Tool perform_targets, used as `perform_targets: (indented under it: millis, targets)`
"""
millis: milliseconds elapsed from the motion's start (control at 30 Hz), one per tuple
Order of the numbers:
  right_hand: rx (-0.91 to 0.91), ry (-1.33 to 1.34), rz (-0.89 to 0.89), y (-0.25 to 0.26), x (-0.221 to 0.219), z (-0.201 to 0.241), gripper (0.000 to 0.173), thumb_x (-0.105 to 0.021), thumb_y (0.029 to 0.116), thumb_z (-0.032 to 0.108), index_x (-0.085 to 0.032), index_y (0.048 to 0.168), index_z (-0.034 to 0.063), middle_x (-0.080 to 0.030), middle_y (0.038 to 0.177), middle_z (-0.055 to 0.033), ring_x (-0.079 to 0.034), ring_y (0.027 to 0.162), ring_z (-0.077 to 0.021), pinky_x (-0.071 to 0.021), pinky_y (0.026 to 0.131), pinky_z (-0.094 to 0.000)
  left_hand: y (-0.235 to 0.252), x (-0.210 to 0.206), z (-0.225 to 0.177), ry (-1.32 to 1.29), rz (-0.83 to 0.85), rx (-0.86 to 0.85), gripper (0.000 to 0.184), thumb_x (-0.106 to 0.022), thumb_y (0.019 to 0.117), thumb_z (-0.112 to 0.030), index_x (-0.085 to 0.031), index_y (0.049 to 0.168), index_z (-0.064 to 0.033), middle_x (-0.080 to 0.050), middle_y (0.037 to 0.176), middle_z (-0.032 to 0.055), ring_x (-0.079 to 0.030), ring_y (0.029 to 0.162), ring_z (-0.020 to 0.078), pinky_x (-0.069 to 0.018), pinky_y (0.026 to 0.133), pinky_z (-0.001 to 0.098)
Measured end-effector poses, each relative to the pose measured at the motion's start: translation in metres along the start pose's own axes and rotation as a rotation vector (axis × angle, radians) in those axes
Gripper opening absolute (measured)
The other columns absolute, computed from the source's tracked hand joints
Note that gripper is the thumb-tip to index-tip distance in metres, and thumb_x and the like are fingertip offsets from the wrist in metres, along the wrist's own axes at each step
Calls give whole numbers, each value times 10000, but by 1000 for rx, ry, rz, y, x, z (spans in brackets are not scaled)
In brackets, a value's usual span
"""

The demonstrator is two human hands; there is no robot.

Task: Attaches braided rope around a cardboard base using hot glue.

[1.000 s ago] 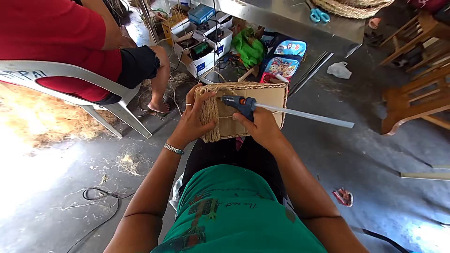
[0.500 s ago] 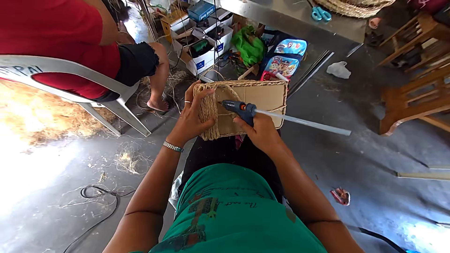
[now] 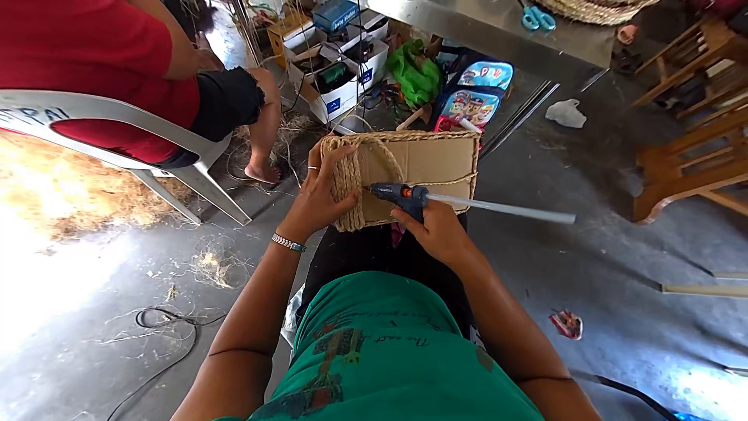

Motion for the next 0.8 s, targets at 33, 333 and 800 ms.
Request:
perform_targets:
  millis: [33, 333, 800]
  targets:
    - [5, -6, -11, 0, -1, -1, 363, -583, 1050, 402, -667, 1112, 55, -658, 781, -60, -639, 600, -137, -581, 567, -340, 0, 0, 0, 0, 1, 3, 781, -740, 853, -400, -394, 1548, -312, -169, 1668, 174, -304, 1511, 278, -436, 1138, 454]
    - [12, 95, 0, 9, -2, -11, 371, -594, 1043, 409, -667, 1097, 49, -644, 738, -64, -618, 559, -141, -564, 526, -341, -2, 1, -3, -3, 11, 75, 766, -704, 884, -381, -363, 1567, -314, -170, 1676, 150, -413, 1442, 272, -489, 1057, 491]
    - [111, 114, -302, 53, -15, -34, 432, -617, 1030, 366, -692, 1208, -20, -738, 1094, -145, -715, 1026, -188, -578, 960, -385, 22, -11, 26, -49, -50, -9, 771, -637, 887, -500, -391, 1568, -236, -282, 1647, 169, -339, 1495, 303, -393, 1163, 503]
Point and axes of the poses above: each hand's wrist, its own y-axis towards the middle knuckle, its own x-axis out of the back of the hand, z = x × y, the point moved 2 cm from there along y, towards the middle knuckle
